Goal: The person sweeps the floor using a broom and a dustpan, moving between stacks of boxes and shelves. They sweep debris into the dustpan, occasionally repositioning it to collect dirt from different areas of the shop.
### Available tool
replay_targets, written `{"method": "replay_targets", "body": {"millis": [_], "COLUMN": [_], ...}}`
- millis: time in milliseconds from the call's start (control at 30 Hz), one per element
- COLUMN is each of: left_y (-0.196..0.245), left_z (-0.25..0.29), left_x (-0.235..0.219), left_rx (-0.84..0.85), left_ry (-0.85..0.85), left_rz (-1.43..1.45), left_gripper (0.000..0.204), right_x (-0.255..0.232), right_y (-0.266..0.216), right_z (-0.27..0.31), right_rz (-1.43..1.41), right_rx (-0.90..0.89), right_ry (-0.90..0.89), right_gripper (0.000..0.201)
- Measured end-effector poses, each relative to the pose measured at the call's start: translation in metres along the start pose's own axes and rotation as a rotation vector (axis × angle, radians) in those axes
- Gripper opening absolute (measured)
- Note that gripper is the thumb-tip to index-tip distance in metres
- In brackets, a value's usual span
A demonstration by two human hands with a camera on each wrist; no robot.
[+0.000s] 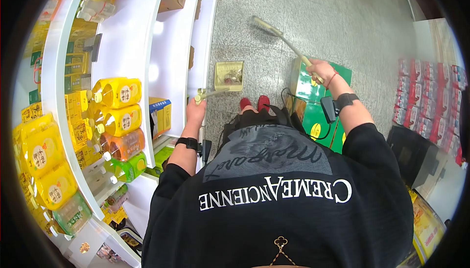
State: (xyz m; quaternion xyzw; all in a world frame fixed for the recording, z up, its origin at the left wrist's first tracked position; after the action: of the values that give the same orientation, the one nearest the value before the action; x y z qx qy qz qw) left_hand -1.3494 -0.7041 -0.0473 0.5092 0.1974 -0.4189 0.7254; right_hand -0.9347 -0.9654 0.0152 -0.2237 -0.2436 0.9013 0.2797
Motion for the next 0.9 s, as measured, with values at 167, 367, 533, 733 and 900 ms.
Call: {"method": "replay_targets", "body": {"millis": [167,367,533,733,900], "left_y": [0.027,0.055,0.07,0.107,0.123], "left_z": [-0.021,-0.062,-0.099,-0.12,-0.141], "left_x": [0.008,0.022,0.03,0.034,0.028], "left_rx": [0.001,0.029,0.164,0.14,0.133], "left_ry": [-0.022,-0.047,-0.022,-0.123,-0.117], "left_rz": [0.018,-0.061,-0.003,-0.088,-0.075], "left_gripper": [0.03,0.029,0.022,0.028,0.028], "right_x": [0.021,0.04,0.057,0.037,-0.002], "right_y": [0.007,-0.007,-0.037,-0.093,-0.142], "right_z": [-0.053,-0.049,-0.049,-0.048,-0.084], "right_rz": [-0.115,0.081,0.175,0.014,0.148], "right_rx": [0.046,0.118,0.134,0.122,0.008], "right_ry": [0.081,-0.05,-0.19,-0.264,-0.141], "right_gripper": [0.019,0.035,0.066,0.06,0.06]}}
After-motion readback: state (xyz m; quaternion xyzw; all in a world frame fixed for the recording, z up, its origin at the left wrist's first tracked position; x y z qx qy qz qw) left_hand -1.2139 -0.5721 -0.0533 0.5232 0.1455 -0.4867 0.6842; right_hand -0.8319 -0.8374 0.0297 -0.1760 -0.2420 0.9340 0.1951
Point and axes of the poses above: each hand's wrist, its own z-axis away from the middle knuckle, its own x-axis out of the palm, y = z × x, the point moved 6 cm from there along -z, towards the middle knuckle, and after that the axes turned 12 degrees about y, right-handed, at the moved point
